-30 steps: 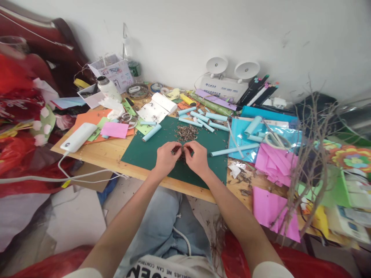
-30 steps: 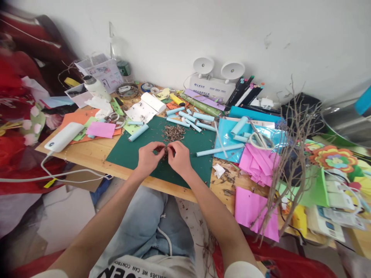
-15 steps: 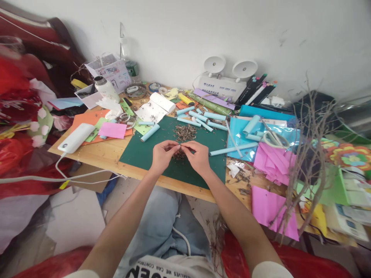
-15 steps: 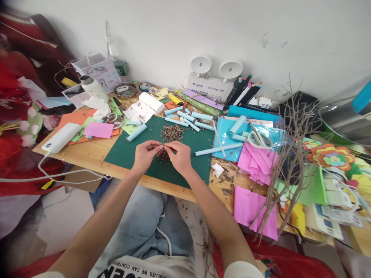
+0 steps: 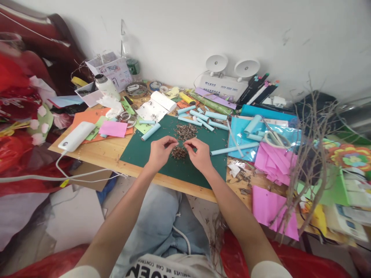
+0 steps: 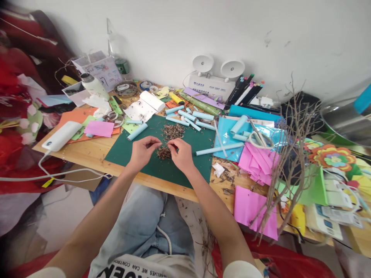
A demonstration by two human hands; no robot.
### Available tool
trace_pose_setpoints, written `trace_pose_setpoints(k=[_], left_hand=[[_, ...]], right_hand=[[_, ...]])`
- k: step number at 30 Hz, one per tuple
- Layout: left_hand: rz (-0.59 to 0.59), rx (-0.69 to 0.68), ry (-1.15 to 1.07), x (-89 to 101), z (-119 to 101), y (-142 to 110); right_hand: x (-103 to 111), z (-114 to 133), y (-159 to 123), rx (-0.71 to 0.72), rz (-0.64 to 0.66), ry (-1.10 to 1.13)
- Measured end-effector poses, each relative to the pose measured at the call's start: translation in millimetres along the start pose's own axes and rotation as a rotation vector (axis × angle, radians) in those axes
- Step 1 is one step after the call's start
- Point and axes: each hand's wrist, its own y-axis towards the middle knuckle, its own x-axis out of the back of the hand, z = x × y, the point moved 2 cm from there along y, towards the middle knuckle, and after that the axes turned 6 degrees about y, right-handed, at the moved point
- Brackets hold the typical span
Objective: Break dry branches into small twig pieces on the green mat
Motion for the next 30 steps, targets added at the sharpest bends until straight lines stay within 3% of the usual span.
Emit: trace_pose_setpoints(k=[7,15,19,24,30], left_hand=[[0.032,0.043,-0.032,-4.6,11,2],[0.077,0.105,-0.126,-5.7,22,3],[0.110,0.091,-0.163,-7.0,18,1],[0.153,0.082,-0.089,-8.6,9,-3],[0.094,0.032,-0.083,-11.0,1,-6]], right_hand=[[-4,-1,-1,-0.012,0.068,0.010],[-3,-7,-2,-0.136,-0.007,0.114],[-4,-4,-1,-0.079,0.008,0.147],[-4,-3,-1,0.043,0.029,0.018],[-6,-2,-3,0.052,0.028,-0.049]])
